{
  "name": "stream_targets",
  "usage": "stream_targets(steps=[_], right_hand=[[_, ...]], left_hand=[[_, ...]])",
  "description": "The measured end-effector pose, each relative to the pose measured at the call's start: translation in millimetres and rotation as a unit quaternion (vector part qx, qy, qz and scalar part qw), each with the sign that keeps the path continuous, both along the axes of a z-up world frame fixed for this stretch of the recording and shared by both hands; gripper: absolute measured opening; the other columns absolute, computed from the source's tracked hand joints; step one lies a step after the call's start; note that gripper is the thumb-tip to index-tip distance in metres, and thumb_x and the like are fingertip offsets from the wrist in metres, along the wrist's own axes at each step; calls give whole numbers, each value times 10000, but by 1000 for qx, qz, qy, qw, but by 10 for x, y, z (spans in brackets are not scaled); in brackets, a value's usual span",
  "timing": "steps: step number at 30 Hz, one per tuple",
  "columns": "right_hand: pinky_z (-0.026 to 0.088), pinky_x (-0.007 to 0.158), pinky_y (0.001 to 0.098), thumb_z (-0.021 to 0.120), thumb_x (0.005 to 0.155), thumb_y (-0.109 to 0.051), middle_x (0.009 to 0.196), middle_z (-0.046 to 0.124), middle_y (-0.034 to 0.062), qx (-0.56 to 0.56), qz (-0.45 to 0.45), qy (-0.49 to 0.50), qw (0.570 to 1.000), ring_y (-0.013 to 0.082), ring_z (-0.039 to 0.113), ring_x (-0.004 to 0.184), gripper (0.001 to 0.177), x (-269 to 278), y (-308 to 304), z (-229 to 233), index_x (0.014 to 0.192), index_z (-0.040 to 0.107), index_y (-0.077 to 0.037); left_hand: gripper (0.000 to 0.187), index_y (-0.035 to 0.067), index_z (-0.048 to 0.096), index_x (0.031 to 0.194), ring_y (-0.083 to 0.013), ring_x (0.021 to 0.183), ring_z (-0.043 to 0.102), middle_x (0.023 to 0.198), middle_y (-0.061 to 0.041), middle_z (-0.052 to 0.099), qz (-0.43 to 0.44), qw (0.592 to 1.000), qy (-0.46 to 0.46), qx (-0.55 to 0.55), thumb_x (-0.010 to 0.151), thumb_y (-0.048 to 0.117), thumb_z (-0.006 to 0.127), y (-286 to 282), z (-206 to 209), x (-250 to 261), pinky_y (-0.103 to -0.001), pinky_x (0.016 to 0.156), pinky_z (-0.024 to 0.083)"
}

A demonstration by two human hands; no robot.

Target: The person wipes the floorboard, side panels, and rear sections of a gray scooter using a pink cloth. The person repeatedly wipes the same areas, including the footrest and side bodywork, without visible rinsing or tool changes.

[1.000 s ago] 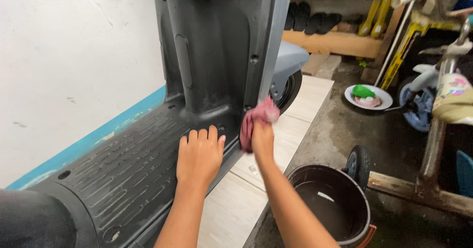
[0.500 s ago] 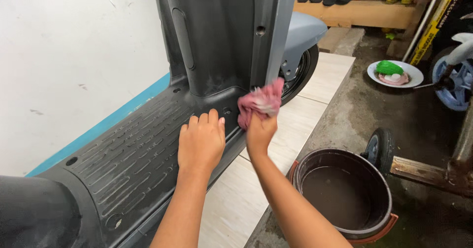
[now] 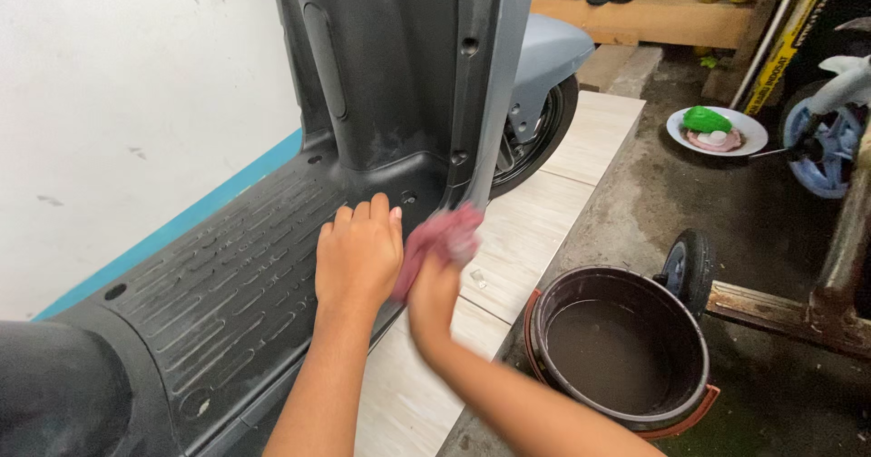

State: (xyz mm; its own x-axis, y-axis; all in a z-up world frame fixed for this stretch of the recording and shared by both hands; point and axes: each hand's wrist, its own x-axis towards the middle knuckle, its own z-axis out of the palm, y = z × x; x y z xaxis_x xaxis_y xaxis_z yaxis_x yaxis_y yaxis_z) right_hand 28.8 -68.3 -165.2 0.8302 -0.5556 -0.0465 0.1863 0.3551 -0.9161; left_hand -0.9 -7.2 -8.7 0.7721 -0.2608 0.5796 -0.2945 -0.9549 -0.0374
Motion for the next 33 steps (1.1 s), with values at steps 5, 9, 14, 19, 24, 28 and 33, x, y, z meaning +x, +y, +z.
stream_targets(steps=[5,9,14,19,24,28,33], right_hand=[[446,943,430,423,1099,-445,1198,600,193,-17,4,-54,998,305,564,1118,565,1151,-1139,-581,1335,507,61],[421,967,394,400,1098,-453,1226,586,134,94,61,-92,989,253,539,1127,548,1200,-1203,-650,1361,479,21],[465,998,360,391,1034,-385,1225,681,141,9,-87,-11,996,230,630,1122,493,767,-470,-294,1317,581,-29],[457,1036,373,508,1003,-188,1238,649,175,-71,-59,-138,986,292,620,1147,369,-88,309,-100,1316,529,8],[300,1161,411,519,978,-80,1526,424,232,-202,-10,-209,957,356,414,1413,503,-903,669,293,1453,429,58],[233,1194,439,546,970,-66,1595,341,280,-327,-107,-254,904,406,309,1481,561,-689,453,460,1499,419,69],[335,1150,388,565,1007,-143,1507,458,211,-210,-96,-251,940,314,458,1381,515,4,-63,517,1478,460,37]], left_hand=[[278,85,626,968,-331,908,646,908,-94,700,-8,1000,-15,-8,1039,319,494,-15,22,-12,-485,791,496],[280,85,624,951,-331,899,644,907,-93,696,-4,1000,-8,-12,1034,318,491,-10,34,0,-484,778,495],[343,81,637,956,-353,918,650,919,-112,718,-6,999,-13,-34,1056,350,449,5,38,5,-505,805,495],[512,120,712,1189,-460,1020,631,1024,-235,715,68,970,118,-200,1090,448,332,85,123,47,-541,959,459],[655,70,657,1327,-344,1184,670,1156,-202,762,-55,843,196,-498,1015,538,319,379,139,118,-409,1034,457],[706,42,679,1294,-289,1196,683,1187,-187,749,-79,857,245,-447,1017,573,306,836,140,-184,-374,1045,458],[715,67,736,1245,-288,1224,673,1210,-156,761,-71,905,202,-369,1028,571,277,1253,98,-912,-368,1069,455]])
